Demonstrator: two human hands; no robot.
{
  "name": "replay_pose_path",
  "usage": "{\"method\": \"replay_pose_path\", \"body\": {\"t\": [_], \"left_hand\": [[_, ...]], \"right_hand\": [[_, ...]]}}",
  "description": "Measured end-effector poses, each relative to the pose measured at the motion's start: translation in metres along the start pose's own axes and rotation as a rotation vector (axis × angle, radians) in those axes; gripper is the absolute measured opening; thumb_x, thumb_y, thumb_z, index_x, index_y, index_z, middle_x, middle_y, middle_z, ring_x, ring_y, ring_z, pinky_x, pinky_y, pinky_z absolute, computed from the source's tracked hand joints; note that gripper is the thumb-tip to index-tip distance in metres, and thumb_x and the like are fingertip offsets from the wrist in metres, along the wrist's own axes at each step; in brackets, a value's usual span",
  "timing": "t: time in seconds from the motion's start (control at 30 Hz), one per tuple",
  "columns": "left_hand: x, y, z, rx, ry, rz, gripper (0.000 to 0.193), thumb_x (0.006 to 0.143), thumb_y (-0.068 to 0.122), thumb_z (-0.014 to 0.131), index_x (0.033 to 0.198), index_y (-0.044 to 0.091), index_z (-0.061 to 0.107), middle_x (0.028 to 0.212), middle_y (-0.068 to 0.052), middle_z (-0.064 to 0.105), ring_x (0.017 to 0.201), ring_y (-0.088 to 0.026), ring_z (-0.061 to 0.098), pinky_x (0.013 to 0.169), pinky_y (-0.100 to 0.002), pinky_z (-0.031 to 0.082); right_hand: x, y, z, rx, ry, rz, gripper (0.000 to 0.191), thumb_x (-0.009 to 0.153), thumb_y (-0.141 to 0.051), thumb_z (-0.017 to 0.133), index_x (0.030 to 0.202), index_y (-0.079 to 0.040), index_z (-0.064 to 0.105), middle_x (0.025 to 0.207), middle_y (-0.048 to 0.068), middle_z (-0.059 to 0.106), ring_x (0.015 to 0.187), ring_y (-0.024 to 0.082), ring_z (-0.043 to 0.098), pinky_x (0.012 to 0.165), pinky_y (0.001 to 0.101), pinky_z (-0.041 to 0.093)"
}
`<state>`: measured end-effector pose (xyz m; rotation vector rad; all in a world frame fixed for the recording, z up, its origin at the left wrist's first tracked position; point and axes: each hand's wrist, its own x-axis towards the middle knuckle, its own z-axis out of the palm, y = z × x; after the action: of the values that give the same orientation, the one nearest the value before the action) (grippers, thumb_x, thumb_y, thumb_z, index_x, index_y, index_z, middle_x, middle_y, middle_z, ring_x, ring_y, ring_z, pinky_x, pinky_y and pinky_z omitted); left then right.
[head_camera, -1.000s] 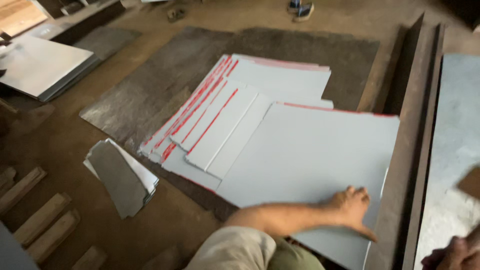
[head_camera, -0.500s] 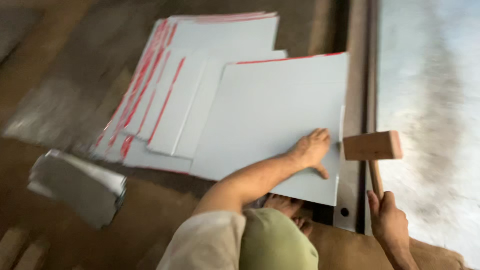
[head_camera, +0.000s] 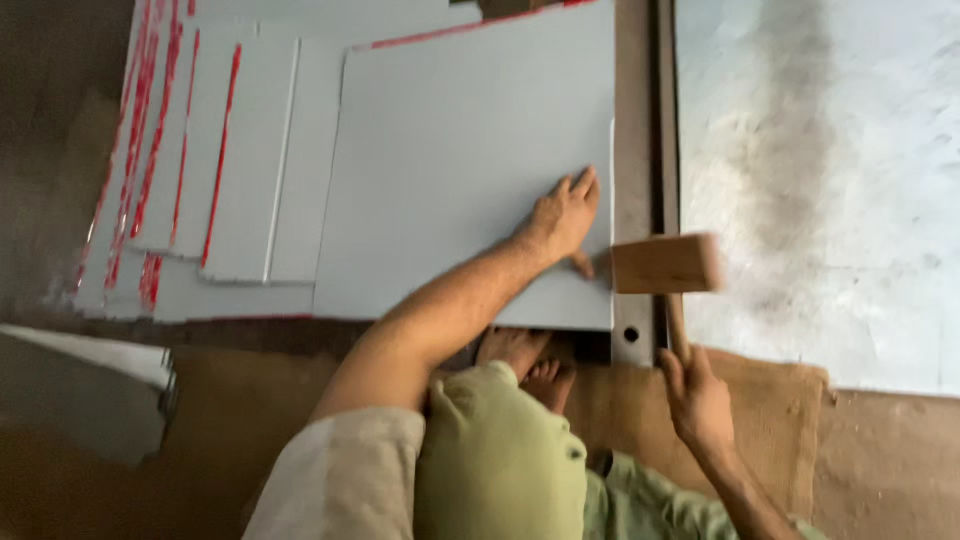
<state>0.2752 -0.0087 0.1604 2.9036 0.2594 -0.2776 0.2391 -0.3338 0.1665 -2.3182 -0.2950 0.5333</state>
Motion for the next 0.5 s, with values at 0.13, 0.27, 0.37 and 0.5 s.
{"method": "replay_pose_path", "body": {"t": [0.13,0.27,0.37,0.5], "left_hand": [[-0.001,0.001,0.0,0.01,-0.012,0.01,0.159,0.037,0.064,0.098,0.155,-0.007,0.019,0.167,-0.021,0.016,0.149,-0.049,0.025,0.113,-0.047,0.045],[0.003,-0.002,0.004,0.014,0.004,0.028,0.159,0.038,0.064,0.097,0.156,-0.008,0.019,0.167,-0.023,0.015,0.149,-0.052,0.022,0.116,-0.045,0.043],[0.01,-0.002,0.01,0.043,-0.108,0.029,0.162,0.039,0.069,0.097,0.154,-0.01,0.013,0.163,-0.025,0.013,0.146,-0.054,0.018,0.117,-0.049,0.036],[0.013,0.0,0.018,0.154,0.032,0.192,0.162,0.039,0.08,0.091,0.148,-0.02,0.023,0.16,-0.033,0.023,0.154,-0.044,0.021,0.127,-0.057,0.028]], "right_hand": [[0.005,0.005,0.01,0.53,0.091,0.123,0.034,0.112,-0.042,0.046,0.097,-0.011,0.047,0.058,0.004,0.043,0.042,0.014,0.04,0.035,0.0367,0.034],[0.036,0.007,0.016,-0.198,0.103,-0.466,0.041,0.112,-0.043,0.05,0.097,-0.005,0.05,0.067,0.006,0.049,0.054,0.015,0.043,0.044,0.0321,0.038],[0.055,0.007,0.014,0.461,0.109,0.062,0.044,0.115,-0.045,0.04,0.092,-0.007,0.046,0.061,0.002,0.044,0.044,0.012,0.039,0.035,0.0319,0.032],[0.071,0.008,0.017,0.265,0.134,-0.067,0.04,0.112,-0.044,0.042,0.093,-0.009,0.05,0.059,0.003,0.049,0.044,0.014,0.046,0.039,0.0307,0.039]]}}
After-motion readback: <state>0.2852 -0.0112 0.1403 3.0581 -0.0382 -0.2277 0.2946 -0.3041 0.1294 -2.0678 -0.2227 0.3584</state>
